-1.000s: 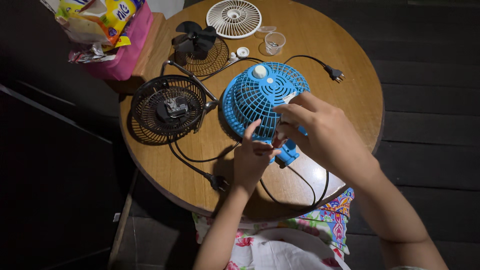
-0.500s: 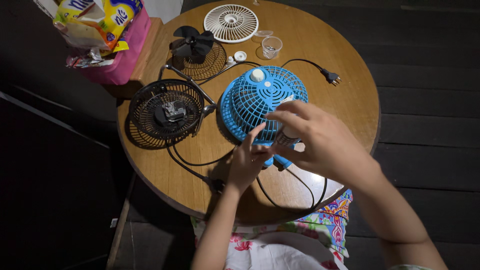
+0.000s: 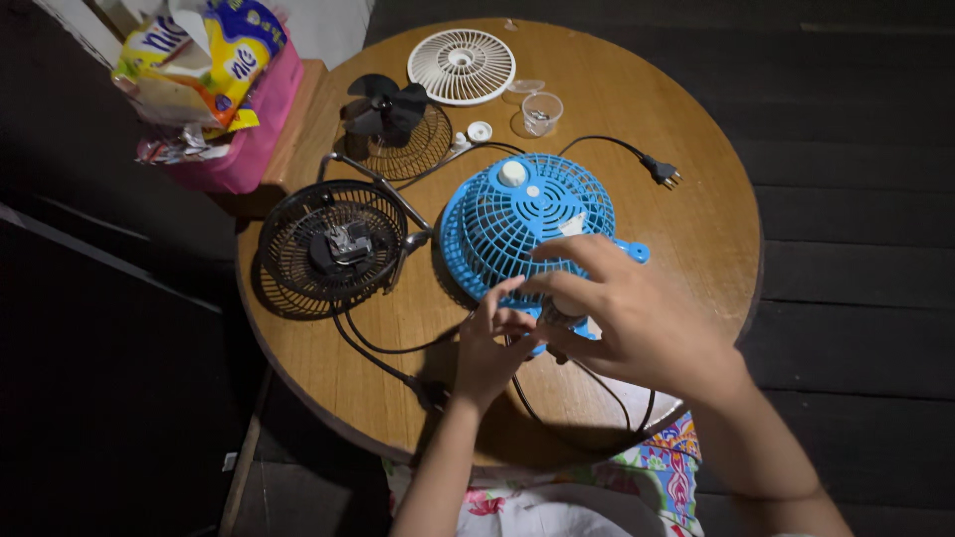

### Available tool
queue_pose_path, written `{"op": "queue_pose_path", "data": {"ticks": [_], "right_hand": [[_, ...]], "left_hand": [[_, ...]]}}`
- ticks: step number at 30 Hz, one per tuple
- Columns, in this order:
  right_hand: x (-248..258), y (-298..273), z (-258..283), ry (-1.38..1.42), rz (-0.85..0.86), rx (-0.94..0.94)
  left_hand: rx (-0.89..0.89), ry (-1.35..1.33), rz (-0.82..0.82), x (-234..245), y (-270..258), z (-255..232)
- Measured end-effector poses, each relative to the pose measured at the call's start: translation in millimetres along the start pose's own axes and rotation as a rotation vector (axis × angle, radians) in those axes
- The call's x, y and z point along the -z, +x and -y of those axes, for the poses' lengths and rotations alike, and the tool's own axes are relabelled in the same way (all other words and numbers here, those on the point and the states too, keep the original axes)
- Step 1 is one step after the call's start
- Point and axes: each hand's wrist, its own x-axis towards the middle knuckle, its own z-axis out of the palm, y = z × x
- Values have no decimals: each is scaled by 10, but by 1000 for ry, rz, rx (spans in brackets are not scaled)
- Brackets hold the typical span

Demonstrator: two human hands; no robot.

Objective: The person uses a screwdriver to tighten the central hub nut on a blue electric fan, then reattaches the rear grille and secures it with screws. The fan remains on the table with other disassembled parts nearby.

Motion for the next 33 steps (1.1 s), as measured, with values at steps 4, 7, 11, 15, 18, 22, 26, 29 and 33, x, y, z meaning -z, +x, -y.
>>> {"op": "queue_pose_path", "data": {"ticks": [4, 7, 11, 15, 18, 22, 26, 29, 33], "right_hand": [[-33, -37, 45, -38, 84, -321], [-24, -117, 60, 38, 37, -195], [-23, -115, -10, 140, 12, -24], [-74, -113, -25, 194, -11, 17], [-75, -158, 17, 155, -52, -56], [8, -171, -26, -58, -98, -306], [144, -136, -94, 66, -14, -140], [189, -79, -89, 114, -37, 96], [205, -14, -84, 197, -17, 117]], "left_hand": [[-9, 51, 1, -17, -25, -21], [-122, 28, 51, -21, -49, -17], [-117, 151, 101, -18, -66, -3], [-57, 220, 22, -59, -51, 34], [-53, 196, -2, -78, -63, 67], [-76, 112, -25, -99, -61, 126], [-147, 53, -44, -115, -54, 119], [18, 192, -52, -124, -29, 78], [-74, 146, -10, -88, -85, 44]]}}
